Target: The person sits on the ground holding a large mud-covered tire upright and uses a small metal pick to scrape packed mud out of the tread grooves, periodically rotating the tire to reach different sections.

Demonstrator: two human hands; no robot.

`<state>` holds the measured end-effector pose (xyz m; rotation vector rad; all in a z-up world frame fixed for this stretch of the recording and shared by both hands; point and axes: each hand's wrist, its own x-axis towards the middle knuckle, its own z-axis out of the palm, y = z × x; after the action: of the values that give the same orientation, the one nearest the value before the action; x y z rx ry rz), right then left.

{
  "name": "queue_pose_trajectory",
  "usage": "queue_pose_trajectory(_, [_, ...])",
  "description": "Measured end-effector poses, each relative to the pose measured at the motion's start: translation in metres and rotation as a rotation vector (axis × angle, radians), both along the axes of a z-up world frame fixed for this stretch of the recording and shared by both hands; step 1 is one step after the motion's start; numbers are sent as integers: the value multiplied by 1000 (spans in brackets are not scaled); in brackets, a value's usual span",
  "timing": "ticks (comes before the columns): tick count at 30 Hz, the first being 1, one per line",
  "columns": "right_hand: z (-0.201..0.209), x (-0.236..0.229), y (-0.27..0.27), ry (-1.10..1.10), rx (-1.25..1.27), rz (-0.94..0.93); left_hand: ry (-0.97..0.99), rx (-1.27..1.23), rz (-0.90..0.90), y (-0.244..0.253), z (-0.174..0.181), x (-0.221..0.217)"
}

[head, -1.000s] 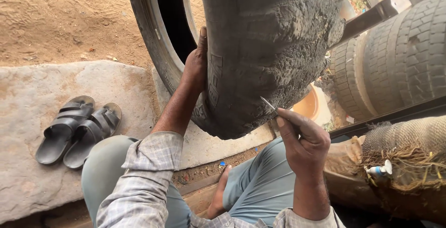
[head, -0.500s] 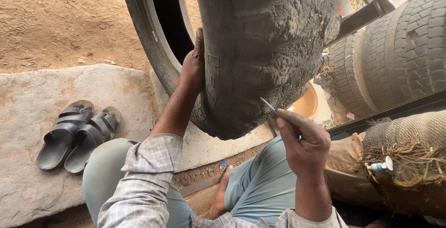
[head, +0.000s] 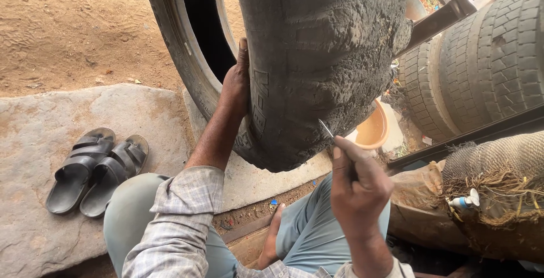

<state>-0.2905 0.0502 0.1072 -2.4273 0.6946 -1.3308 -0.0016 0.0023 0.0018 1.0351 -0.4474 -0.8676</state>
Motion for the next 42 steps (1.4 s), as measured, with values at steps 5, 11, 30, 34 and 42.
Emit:
queue_pose_trajectory(5, [0, 14, 17, 13, -87, -109, 4, -18, -8, 4, 3, -3])
queue_pose_trajectory(11, [8, 11, 11, 43, -94, -126, 20, -66, -9, 2, 4, -6])
queue_pose_trajectory(30, [94, -3, -20, 553, -139, 137, 66, -28, 70, 7, 12, -12])
queue_pose_trajectory(34, [107, 0, -14, 861, -495, -35, 143, -79, 55, 4, 9, -10])
queue_pose_trajectory(42, [145, 22, -56, 792, -233, 312, 128, -80, 54, 6, 12, -8])
